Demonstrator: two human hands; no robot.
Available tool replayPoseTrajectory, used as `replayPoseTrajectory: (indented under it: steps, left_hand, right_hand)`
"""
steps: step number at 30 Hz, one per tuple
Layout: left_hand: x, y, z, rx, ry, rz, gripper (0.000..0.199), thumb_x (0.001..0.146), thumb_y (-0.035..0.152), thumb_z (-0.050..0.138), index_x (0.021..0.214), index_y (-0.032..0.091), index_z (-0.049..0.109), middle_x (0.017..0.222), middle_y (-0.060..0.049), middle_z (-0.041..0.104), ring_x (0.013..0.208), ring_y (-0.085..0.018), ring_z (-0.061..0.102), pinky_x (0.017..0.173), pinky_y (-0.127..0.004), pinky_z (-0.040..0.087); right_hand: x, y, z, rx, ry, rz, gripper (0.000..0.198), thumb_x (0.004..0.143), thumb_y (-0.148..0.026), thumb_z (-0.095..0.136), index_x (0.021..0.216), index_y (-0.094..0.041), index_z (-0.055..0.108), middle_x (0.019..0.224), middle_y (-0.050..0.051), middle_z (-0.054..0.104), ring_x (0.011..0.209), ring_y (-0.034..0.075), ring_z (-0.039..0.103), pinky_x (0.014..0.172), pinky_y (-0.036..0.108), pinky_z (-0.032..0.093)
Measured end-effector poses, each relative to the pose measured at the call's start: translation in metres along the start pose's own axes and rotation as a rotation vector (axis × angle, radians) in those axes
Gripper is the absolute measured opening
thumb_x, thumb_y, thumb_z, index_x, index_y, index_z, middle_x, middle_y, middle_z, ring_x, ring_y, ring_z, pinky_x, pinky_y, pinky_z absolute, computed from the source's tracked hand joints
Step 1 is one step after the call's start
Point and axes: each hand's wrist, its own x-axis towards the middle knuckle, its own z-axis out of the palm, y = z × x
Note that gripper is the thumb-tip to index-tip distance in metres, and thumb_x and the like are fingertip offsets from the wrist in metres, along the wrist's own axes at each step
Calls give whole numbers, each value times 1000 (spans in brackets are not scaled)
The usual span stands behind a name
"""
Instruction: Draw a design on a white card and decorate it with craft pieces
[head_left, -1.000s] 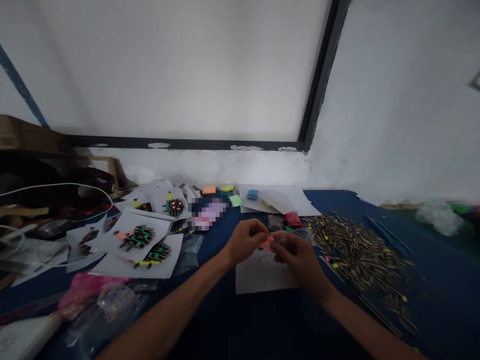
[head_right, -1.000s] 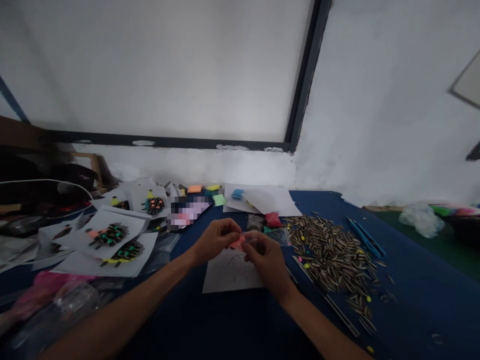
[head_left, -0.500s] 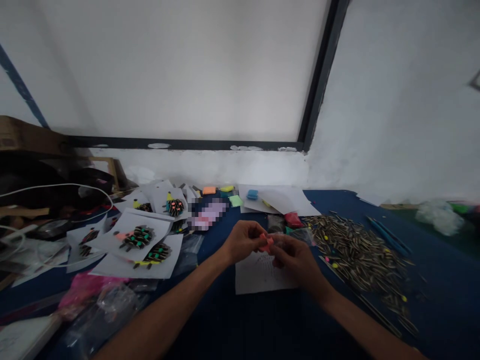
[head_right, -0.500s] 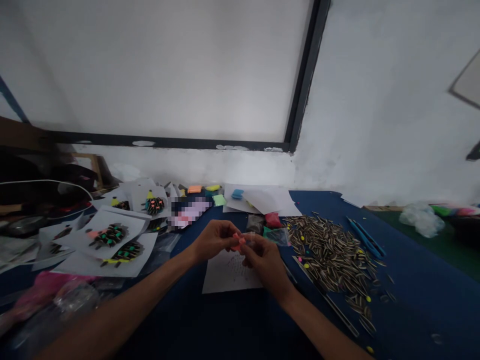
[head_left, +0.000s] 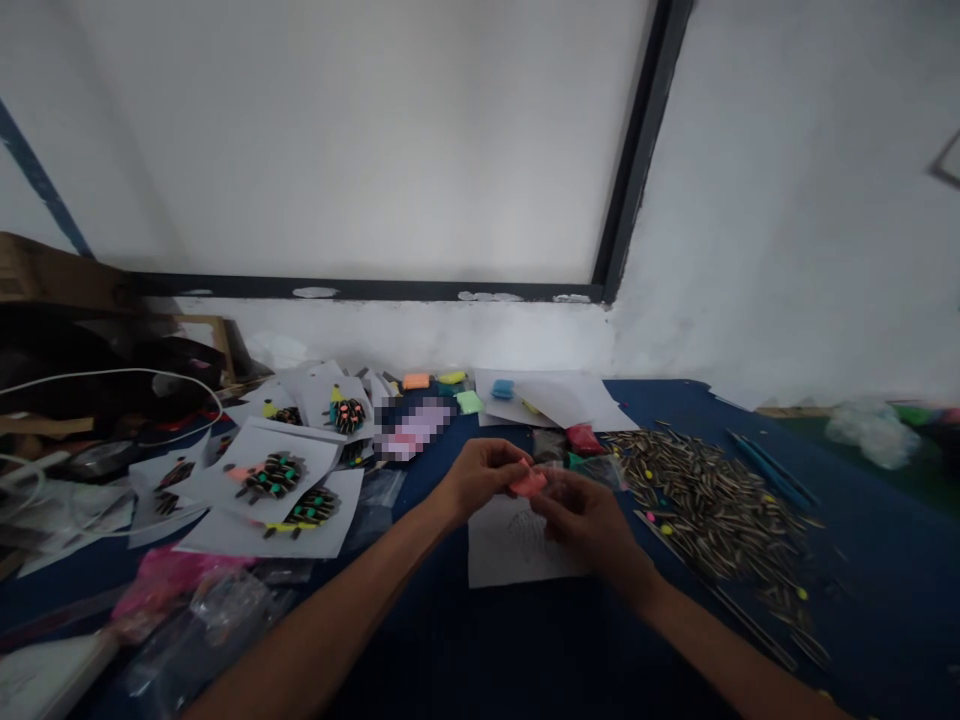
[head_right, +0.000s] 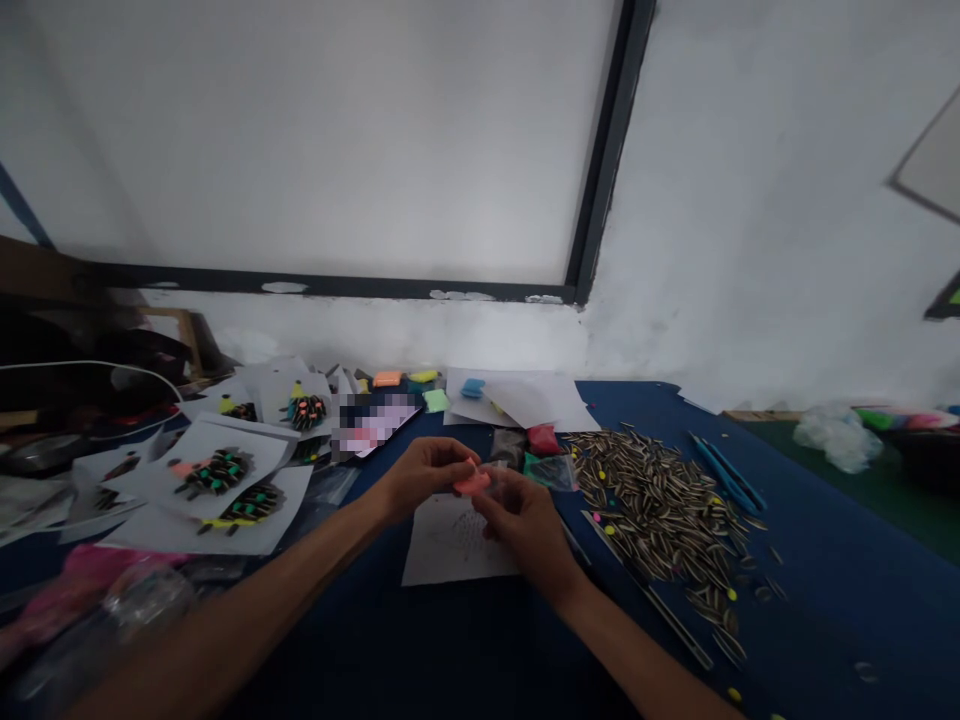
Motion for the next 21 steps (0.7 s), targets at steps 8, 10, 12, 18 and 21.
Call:
replayPoseTrajectory:
  steps: [8,10,12,18,21]
  left_hand:
    - [-3,4,8,144,5,70,19,69,23,71,72,10,57,57,-1,61,47,-7,54,43,-16,38]
    - [-3,5,6,157,5,73,23,71,27,70,72,11,54,57,0,60,43,-7,53,41,-16,37]
    - [-3,6,5,119,-22,50,27,72,32,70,75,11,53,59,0,61,44,-7,54,41,-17,39]
    - [-3,6,2,43,-152,19,40,58,29,82,81,10,55,61,-1,63,49,-9,58,48,-19,46]
    - [-2,3,2,50,-121,30,39,58,29,81,79,10,54,58,0,62,45,-10,58,44,-20,44]
  right_hand:
    - [-4,-3,3,-47,62,-51,22,68,-42,70,69,-20,64,50,-4,56,42,10,51,42,22,42]
    - [-4,-4,3,-65,81,-57,22,69,-43,68,68,-21,63,48,-5,54,41,11,50,41,22,42]
    - [-4,-4,2,-68,94,-48,22,69,-43,69,70,-21,63,48,-5,54,41,11,51,41,22,41]
    - [-1,3,-2,-26,28,-10,29,70,-44,70,87,-20,68,56,-4,60,41,10,52,40,21,40]
    - [0,7,-1,16,-11,-8,29,71,-45,70,85,-19,70,61,-2,63,42,9,53,40,20,40]
